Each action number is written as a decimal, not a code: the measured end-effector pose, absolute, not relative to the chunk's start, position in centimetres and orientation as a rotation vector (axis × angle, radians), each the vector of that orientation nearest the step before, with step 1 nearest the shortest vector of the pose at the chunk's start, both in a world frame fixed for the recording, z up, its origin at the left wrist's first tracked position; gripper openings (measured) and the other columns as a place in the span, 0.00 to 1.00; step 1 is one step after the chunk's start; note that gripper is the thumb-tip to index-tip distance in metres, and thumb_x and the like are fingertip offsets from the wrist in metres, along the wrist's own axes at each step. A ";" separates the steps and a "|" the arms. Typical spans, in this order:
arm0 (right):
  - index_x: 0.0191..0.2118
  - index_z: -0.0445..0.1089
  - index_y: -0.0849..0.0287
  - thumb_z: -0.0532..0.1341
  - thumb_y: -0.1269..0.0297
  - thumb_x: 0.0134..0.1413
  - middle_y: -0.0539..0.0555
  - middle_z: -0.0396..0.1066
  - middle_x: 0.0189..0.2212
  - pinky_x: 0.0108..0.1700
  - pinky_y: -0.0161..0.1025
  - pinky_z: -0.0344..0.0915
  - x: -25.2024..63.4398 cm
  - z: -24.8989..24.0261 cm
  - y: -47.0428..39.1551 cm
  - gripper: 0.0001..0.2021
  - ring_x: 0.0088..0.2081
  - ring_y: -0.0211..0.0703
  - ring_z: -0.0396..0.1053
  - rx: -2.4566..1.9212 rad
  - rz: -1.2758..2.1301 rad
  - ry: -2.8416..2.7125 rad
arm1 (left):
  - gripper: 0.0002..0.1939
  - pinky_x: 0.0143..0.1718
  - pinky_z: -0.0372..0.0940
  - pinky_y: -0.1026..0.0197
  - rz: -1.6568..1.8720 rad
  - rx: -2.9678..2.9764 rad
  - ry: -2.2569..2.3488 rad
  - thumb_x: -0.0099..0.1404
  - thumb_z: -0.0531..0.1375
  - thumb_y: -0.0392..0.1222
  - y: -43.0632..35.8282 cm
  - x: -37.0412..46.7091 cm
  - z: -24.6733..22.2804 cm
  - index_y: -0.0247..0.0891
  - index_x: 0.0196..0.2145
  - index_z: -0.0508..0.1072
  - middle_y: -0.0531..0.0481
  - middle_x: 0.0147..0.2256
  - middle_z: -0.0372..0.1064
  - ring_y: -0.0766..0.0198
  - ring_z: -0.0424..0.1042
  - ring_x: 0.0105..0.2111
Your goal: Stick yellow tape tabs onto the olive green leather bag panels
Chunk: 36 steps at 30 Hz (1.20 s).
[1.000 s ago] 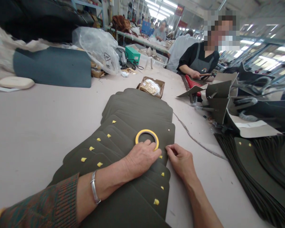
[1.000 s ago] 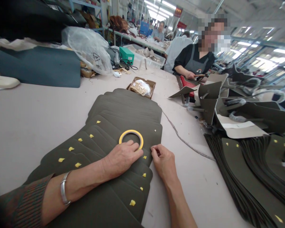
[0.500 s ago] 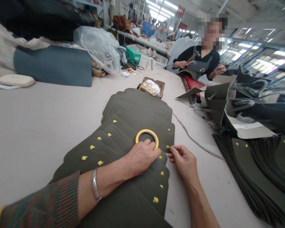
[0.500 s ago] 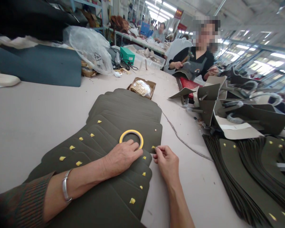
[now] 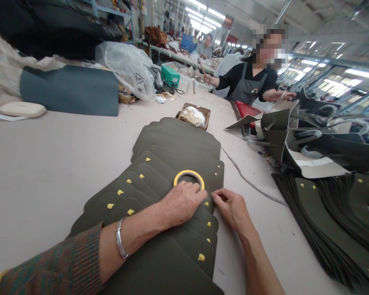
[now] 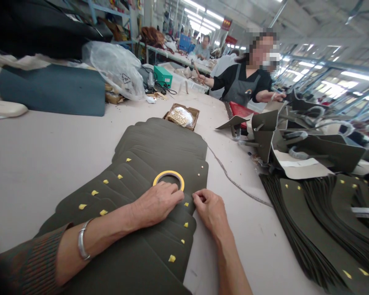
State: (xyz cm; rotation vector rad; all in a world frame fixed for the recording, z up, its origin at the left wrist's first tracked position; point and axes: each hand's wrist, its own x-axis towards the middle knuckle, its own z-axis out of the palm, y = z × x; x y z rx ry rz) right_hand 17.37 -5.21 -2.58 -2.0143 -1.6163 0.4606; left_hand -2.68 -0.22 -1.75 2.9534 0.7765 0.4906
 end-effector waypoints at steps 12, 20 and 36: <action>0.41 0.73 0.57 0.60 0.63 0.57 0.53 0.75 0.35 0.37 0.36 0.68 16.3 -1.6 -7.0 0.08 0.34 0.39 0.71 -1.488 0.451 -1.584 | 0.23 0.46 0.69 0.60 0.896 2.672 0.606 0.71 0.51 0.40 0.6 -3.2 -1.5 0.39 0.61 0.54 0.47 0.43 0.73 0.62 0.73 0.43; 0.37 0.69 0.58 0.57 0.76 0.58 0.52 0.73 0.33 0.39 0.34 0.66 14.2 -0.9 -6.4 0.06 0.36 0.37 0.70 -1.268 0.046 -1.931 | 0.18 0.48 0.69 0.60 0.884 2.592 0.610 0.69 0.53 0.38 0.2 -3.1 -1.5 0.38 0.56 0.57 0.46 0.50 0.70 0.62 0.72 0.48; 0.30 0.71 0.56 0.57 0.67 0.54 0.49 0.73 0.25 0.29 0.33 0.65 12.7 -1.1 -6.2 0.06 0.25 0.36 0.68 -1.615 0.131 -1.551 | 0.12 0.26 0.61 0.65 0.920 2.777 0.799 0.70 0.47 0.37 0.2 -2.1 -1.1 0.38 0.33 0.68 0.51 0.29 0.67 0.64 0.68 0.28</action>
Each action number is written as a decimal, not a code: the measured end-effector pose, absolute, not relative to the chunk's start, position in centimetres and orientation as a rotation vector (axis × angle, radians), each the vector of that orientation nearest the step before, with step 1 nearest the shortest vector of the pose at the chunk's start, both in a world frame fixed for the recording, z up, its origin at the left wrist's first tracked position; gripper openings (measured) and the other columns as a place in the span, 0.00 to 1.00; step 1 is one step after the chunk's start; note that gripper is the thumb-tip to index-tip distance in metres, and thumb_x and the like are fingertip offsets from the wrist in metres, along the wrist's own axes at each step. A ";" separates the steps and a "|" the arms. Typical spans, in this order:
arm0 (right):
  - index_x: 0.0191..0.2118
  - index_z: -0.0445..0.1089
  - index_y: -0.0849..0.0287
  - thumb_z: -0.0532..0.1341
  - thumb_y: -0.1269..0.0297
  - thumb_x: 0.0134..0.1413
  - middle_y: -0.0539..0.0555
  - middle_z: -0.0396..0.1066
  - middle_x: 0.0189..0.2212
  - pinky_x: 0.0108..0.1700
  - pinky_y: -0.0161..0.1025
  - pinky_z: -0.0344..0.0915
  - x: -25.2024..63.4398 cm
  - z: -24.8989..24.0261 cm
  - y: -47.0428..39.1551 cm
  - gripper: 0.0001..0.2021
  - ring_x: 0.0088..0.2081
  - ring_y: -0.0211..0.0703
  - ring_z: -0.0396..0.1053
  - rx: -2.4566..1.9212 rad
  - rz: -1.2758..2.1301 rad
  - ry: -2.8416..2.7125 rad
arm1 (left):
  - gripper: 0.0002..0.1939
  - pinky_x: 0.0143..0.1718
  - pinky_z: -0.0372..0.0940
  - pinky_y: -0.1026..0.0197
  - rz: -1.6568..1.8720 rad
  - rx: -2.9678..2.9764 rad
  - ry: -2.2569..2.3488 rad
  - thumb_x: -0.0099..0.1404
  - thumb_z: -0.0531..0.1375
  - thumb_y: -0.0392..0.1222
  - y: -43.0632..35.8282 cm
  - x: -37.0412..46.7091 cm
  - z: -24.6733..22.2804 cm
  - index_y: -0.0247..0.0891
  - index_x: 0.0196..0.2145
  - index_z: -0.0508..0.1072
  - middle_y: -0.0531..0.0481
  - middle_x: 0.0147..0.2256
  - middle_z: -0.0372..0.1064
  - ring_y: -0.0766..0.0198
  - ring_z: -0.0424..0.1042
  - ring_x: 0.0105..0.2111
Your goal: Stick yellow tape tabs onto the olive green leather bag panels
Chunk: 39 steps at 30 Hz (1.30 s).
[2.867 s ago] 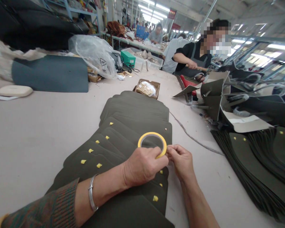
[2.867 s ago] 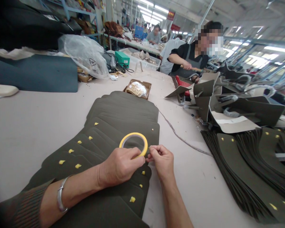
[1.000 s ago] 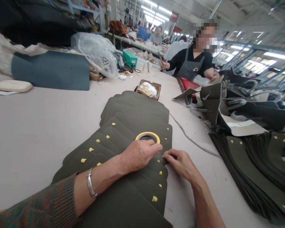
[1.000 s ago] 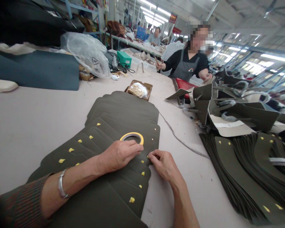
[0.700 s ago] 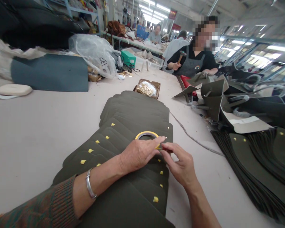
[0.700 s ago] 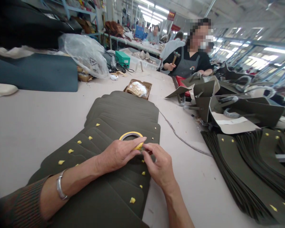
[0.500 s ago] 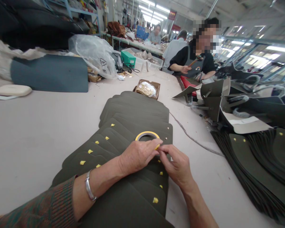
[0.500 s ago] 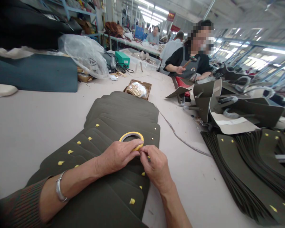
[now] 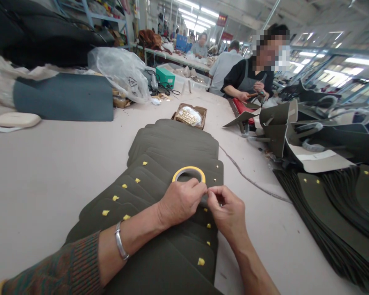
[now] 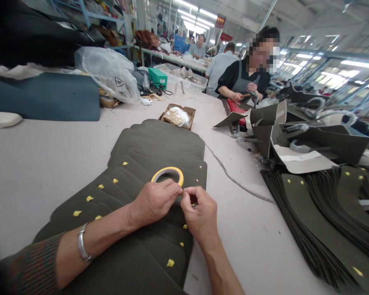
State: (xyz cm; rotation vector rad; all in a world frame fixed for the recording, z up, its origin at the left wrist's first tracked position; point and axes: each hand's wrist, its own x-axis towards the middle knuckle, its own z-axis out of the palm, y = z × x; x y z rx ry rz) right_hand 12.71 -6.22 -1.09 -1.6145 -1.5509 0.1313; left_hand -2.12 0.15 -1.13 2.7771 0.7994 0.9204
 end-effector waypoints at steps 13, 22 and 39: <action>0.39 0.73 0.63 0.64 0.50 0.48 0.55 0.73 0.30 0.31 0.39 0.71 19.6 -3.2 -3.7 0.20 0.29 0.40 0.70 -1.534 0.746 -1.082 | 0.05 0.32 0.65 0.58 0.557 3.010 0.900 0.69 0.51 0.36 -0.1 -1.6 -1.8 0.38 0.36 0.66 0.48 0.34 0.65 0.57 0.65 0.34; 0.45 0.66 0.60 0.60 0.51 0.52 0.52 0.71 0.27 0.31 0.38 0.68 19.1 -3.8 -2.2 0.20 0.29 0.41 0.69 -1.697 0.590 -1.341 | 0.06 0.32 0.64 0.55 0.463 2.999 0.912 0.68 0.50 0.35 -0.2 -1.3 -2.3 0.38 0.35 0.66 0.46 0.34 0.64 0.55 0.63 0.35; 0.37 0.69 0.60 0.62 0.47 0.49 0.50 0.70 0.21 0.26 0.38 0.68 20.2 -3.2 -2.0 0.19 0.22 0.42 0.70 -1.868 0.653 -1.142 | 0.07 0.35 0.62 0.53 0.498 2.956 0.927 0.68 0.49 0.34 -0.1 -1.4 -2.4 0.38 0.36 0.66 0.45 0.35 0.63 0.55 0.62 0.36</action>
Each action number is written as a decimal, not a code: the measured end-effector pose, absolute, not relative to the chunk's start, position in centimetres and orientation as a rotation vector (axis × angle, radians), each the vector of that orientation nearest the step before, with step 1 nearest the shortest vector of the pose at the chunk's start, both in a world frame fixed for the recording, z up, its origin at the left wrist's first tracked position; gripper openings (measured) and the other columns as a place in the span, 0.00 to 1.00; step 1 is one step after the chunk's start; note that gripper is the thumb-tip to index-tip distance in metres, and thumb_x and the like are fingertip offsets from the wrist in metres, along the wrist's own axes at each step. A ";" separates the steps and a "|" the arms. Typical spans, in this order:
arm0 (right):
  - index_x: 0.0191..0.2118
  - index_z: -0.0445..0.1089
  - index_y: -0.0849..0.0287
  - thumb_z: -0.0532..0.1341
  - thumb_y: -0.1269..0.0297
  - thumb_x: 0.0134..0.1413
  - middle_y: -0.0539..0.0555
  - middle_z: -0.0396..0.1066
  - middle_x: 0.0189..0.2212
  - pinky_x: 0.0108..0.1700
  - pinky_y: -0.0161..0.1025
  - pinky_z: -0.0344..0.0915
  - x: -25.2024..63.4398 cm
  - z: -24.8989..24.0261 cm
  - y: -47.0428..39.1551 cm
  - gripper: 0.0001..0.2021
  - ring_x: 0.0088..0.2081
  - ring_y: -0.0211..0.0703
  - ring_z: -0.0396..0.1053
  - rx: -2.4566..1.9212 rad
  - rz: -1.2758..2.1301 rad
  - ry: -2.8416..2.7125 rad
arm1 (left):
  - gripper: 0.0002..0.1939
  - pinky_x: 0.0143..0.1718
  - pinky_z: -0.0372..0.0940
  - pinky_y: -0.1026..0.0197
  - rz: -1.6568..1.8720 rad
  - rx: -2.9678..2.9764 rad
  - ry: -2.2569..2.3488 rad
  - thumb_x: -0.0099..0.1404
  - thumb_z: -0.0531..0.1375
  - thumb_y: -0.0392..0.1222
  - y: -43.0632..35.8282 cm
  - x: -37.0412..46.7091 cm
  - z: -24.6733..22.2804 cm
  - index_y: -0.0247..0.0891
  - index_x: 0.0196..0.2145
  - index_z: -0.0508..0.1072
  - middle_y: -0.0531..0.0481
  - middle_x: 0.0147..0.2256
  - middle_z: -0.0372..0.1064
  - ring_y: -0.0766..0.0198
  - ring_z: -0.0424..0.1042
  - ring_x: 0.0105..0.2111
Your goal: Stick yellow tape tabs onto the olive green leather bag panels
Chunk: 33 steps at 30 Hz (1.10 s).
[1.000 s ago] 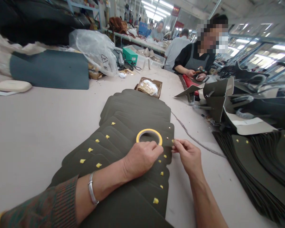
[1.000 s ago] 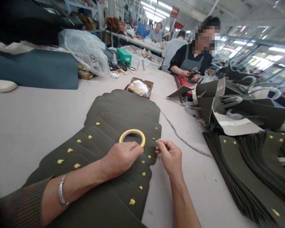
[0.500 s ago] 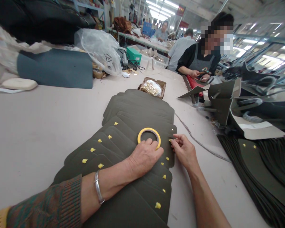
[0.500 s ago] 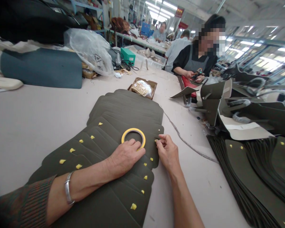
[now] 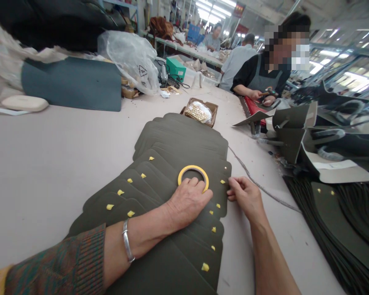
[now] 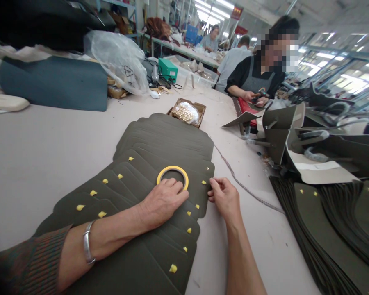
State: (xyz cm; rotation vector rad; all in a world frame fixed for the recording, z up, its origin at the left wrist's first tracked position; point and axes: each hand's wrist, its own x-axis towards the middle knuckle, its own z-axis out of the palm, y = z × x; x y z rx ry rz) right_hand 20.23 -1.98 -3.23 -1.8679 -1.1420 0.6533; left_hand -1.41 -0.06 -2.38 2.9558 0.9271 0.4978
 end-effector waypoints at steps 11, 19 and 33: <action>0.30 0.75 0.56 0.58 0.53 0.55 0.51 0.75 0.27 0.32 0.37 0.61 18.1 -3.2 -2.2 0.14 0.27 0.41 0.69 -2.010 0.211 -1.503 | 0.05 0.35 0.62 0.55 0.568 2.952 0.867 0.64 0.52 0.31 0.1 -1.8 -1.9 0.37 0.36 0.66 0.47 0.35 0.63 0.56 0.61 0.35; 0.28 0.73 0.56 0.58 0.58 0.54 0.47 0.73 0.23 0.29 0.34 0.59 18.5 -1.2 -2.7 0.11 0.26 0.39 0.67 -1.984 0.448 -1.751 | 0.09 0.37 0.63 0.58 0.743 2.901 0.726 0.68 0.48 0.35 0.7 -2.5 -1.2 0.37 0.38 0.68 0.48 0.35 0.64 0.60 0.63 0.35; 0.41 0.71 0.56 0.58 0.71 0.58 0.52 0.74 0.37 0.40 0.34 0.66 15.2 -0.2 -6.2 0.07 0.37 0.38 0.71 -1.353 0.270 -1.846 | 0.23 0.47 0.69 0.59 0.980 2.614 0.652 0.71 0.50 0.39 0.6 -2.8 -1.8 0.37 0.61 0.53 0.45 0.50 0.70 0.61 0.71 0.48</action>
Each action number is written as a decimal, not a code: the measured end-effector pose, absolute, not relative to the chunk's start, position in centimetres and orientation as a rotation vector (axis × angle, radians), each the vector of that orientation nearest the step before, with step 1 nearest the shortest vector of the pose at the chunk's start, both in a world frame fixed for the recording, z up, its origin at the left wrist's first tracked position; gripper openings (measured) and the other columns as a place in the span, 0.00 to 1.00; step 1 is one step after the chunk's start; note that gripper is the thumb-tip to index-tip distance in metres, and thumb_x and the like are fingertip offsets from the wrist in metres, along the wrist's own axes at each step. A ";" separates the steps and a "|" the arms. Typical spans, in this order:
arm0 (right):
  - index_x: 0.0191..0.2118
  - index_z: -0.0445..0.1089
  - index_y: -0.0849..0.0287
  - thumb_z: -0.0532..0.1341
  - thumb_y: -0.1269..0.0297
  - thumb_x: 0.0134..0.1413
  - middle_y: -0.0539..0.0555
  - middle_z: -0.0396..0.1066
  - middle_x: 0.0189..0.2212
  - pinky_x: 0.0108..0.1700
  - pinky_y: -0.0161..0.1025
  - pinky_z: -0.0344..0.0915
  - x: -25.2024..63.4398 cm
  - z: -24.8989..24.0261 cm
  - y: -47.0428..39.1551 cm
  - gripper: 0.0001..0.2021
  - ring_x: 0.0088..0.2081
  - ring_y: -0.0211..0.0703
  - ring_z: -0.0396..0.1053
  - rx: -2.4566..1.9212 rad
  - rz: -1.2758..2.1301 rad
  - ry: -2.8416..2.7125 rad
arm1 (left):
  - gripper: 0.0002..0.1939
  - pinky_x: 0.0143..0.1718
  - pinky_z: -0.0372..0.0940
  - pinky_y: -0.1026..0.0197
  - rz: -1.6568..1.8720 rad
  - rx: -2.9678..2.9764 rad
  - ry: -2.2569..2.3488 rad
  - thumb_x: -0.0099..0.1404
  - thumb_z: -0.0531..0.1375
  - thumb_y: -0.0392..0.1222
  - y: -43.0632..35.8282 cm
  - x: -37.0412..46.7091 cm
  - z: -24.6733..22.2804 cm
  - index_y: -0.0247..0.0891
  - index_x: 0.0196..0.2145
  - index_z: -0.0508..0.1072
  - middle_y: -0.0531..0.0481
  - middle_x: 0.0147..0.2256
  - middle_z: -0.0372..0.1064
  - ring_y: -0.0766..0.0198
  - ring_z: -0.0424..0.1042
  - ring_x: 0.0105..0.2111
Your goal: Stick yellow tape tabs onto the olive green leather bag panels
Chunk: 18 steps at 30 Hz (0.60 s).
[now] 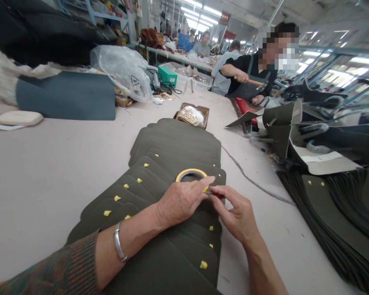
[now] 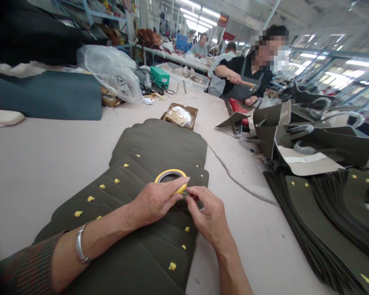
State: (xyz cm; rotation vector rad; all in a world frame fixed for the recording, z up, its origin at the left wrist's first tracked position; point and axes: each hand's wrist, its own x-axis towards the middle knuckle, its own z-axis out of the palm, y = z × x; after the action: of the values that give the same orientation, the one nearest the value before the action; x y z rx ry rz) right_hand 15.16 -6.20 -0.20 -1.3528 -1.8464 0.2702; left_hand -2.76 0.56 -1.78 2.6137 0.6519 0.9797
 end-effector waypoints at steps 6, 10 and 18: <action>0.39 0.68 0.59 0.57 0.75 0.58 0.52 0.73 0.34 0.40 0.33 0.65 14.6 -1.2 -6.4 0.07 0.36 0.37 0.70 -1.287 0.042 -1.957 | 0.19 0.47 0.69 0.60 0.937 2.599 0.633 0.70 0.52 0.38 0.2 -2.9 -1.9 0.37 0.57 0.57 0.46 0.50 0.70 0.61 0.72 0.47; 0.32 0.67 0.59 0.57 0.76 0.56 0.50 0.71 0.27 0.34 0.32 0.63 14.4 -1.6 -6.6 0.06 0.29 0.35 0.68 -1.318 -0.099 -1.925 | 0.14 0.47 0.68 0.60 0.855 2.588 0.595 0.70 0.51 0.37 0.1 -2.9 -1.6 0.38 0.52 0.61 0.48 0.47 0.71 0.62 0.72 0.46; 0.28 0.71 0.59 0.59 0.72 0.52 0.48 0.70 0.22 0.28 0.31 0.63 13.4 -1.3 -6.9 0.05 0.23 0.33 0.66 -1.469 -0.008 -1.691 | 0.09 0.28 0.63 0.64 0.840 2.766 0.773 0.69 0.49 0.37 0.0 -2.5 -0.9 0.40 0.36 0.68 0.52 0.31 0.69 0.63 0.70 0.29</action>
State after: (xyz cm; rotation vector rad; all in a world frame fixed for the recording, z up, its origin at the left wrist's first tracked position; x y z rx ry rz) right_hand 13.44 -6.87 -1.30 -1.4688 -1.6911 -0.0079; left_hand -2.55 0.02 -0.88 2.7655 0.7734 0.8398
